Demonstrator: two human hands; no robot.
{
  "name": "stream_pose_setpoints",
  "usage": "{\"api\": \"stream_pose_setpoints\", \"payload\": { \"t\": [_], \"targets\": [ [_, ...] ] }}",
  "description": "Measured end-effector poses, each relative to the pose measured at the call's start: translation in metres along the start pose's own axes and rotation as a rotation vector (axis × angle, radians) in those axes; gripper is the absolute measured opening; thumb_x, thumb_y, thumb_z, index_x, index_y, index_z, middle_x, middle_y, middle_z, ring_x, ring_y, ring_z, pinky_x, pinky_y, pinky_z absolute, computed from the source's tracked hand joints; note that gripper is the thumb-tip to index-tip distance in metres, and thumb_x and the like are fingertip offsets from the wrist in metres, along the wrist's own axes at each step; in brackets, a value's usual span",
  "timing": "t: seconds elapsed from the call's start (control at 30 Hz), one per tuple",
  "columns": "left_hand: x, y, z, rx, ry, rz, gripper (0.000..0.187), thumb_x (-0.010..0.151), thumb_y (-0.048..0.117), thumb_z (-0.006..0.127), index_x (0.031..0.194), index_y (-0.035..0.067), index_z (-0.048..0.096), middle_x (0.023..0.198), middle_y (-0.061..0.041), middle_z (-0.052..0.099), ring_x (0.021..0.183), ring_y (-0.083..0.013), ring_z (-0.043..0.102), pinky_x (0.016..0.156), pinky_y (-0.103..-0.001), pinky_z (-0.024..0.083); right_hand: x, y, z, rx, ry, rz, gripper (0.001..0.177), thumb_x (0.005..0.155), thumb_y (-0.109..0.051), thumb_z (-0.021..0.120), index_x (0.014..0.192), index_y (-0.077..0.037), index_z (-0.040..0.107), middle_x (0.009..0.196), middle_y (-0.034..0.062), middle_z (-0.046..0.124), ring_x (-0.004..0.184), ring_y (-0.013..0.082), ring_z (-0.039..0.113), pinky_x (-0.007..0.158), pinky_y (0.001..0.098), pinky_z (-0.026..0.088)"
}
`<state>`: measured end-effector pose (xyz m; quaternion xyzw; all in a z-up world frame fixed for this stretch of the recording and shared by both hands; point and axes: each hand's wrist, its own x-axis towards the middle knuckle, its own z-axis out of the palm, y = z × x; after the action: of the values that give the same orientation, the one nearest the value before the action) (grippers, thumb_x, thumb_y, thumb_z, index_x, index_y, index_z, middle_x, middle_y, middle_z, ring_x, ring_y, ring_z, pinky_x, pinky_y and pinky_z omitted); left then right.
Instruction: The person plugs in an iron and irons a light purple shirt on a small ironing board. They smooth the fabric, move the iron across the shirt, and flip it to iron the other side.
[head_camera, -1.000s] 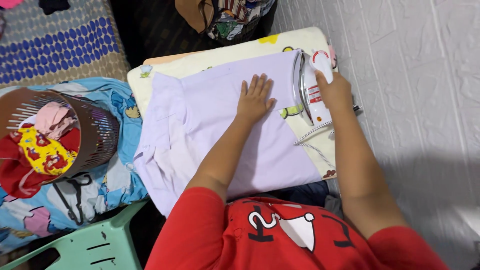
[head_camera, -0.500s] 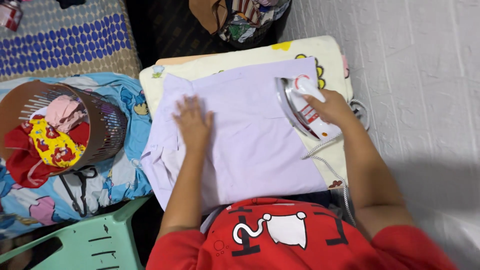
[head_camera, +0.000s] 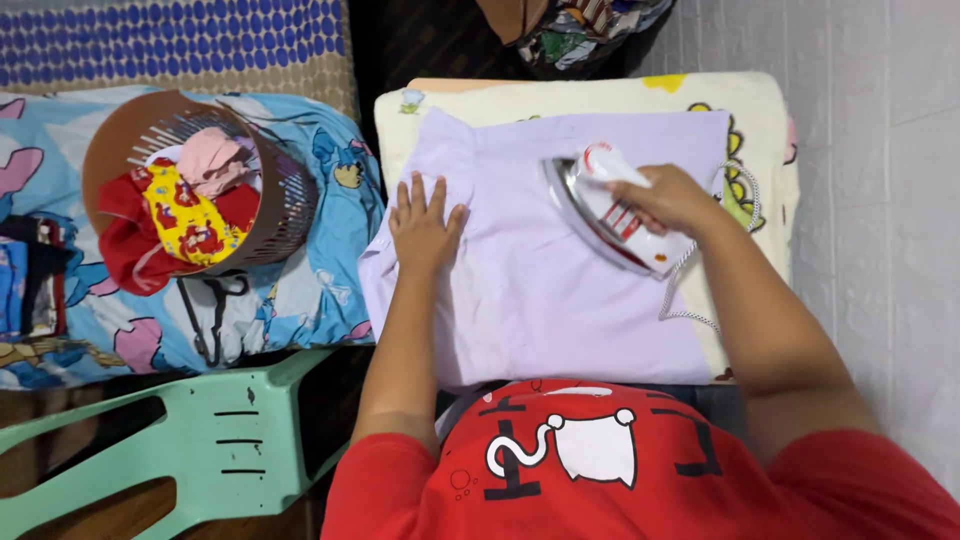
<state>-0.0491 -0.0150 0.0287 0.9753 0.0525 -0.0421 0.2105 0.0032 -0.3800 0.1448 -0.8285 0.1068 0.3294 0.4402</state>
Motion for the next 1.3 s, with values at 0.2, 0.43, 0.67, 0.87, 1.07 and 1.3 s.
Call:
{"api": "stream_pose_setpoints", "payload": {
  "t": [0.2,0.43,0.67,0.87,1.07,1.3],
  "targets": [
    [0.003,0.001,-0.004,0.044,-0.018,0.064,0.084,0.087,0.059,0.067,0.157,0.024,0.039,0.169,-0.014,0.019,0.155,-0.0373,0.013,0.120,-0.060,0.020,0.048,-0.016,0.070,-0.336,0.381,-0.552,0.047,0.098,-0.051,0.071,0.093,-0.004,0.078,0.072,0.0074,0.069,0.060,0.0153,0.061,0.057,0.0321,0.048],
    [0.009,-0.004,-0.007,0.033,-0.102,0.071,0.083,0.087,0.054,0.068,0.157,0.023,0.037,0.169,-0.014,0.017,0.155,-0.0375,0.012,0.118,-0.057,0.019,0.036,-0.108,0.081,-0.083,0.189,-0.115,0.050,0.091,-0.051,0.069,0.091,-0.001,0.069,0.064,0.0082,0.062,0.044,0.0162,0.054,0.043,0.0351,0.043],
    [-0.022,-0.022,0.002,-0.060,-0.045,0.394,0.064,0.095,0.042,0.068,0.152,0.018,0.052,0.166,-0.015,0.035,0.157,-0.0358,0.028,0.129,-0.060,0.016,-0.063,-0.009,0.054,-0.183,0.211,-0.018,0.047,0.094,-0.051,0.067,0.090,-0.005,0.074,0.065,0.0025,0.066,0.051,0.0148,0.058,0.050,0.0327,0.045],
    [-0.087,0.002,-0.001,-0.068,-0.172,0.539,0.070,0.088,0.047,0.071,0.149,0.018,0.052,0.163,-0.017,0.033,0.152,-0.0427,0.023,0.121,-0.063,0.016,-0.145,0.124,0.085,-0.012,0.338,0.220,0.055,0.097,-0.054,0.067,0.096,0.001,0.071,0.070,0.0165,0.063,0.058,0.0275,0.060,0.056,0.0432,0.047],
    [-0.085,-0.007,-0.003,-0.103,-0.229,0.530,0.077,0.087,0.047,0.073,0.153,0.016,0.048,0.166,-0.019,0.028,0.154,-0.0447,0.018,0.123,-0.061,0.015,-0.119,0.122,0.111,-0.168,0.639,-0.146,0.054,0.098,-0.054,0.069,0.106,-0.002,0.075,0.078,0.0136,0.069,0.072,0.0248,0.067,0.069,0.0423,0.053],
    [-0.076,-0.005,0.002,-0.049,-0.248,0.565,0.079,0.089,0.046,0.072,0.156,0.014,0.045,0.167,-0.021,0.024,0.154,-0.0465,0.015,0.122,-0.061,0.014,-0.107,0.060,0.107,0.062,0.403,0.221,0.053,0.093,-0.054,0.064,0.117,-0.007,0.070,0.076,0.0220,0.067,0.069,0.0406,0.067,0.065,0.0496,0.055]
  ]
}}
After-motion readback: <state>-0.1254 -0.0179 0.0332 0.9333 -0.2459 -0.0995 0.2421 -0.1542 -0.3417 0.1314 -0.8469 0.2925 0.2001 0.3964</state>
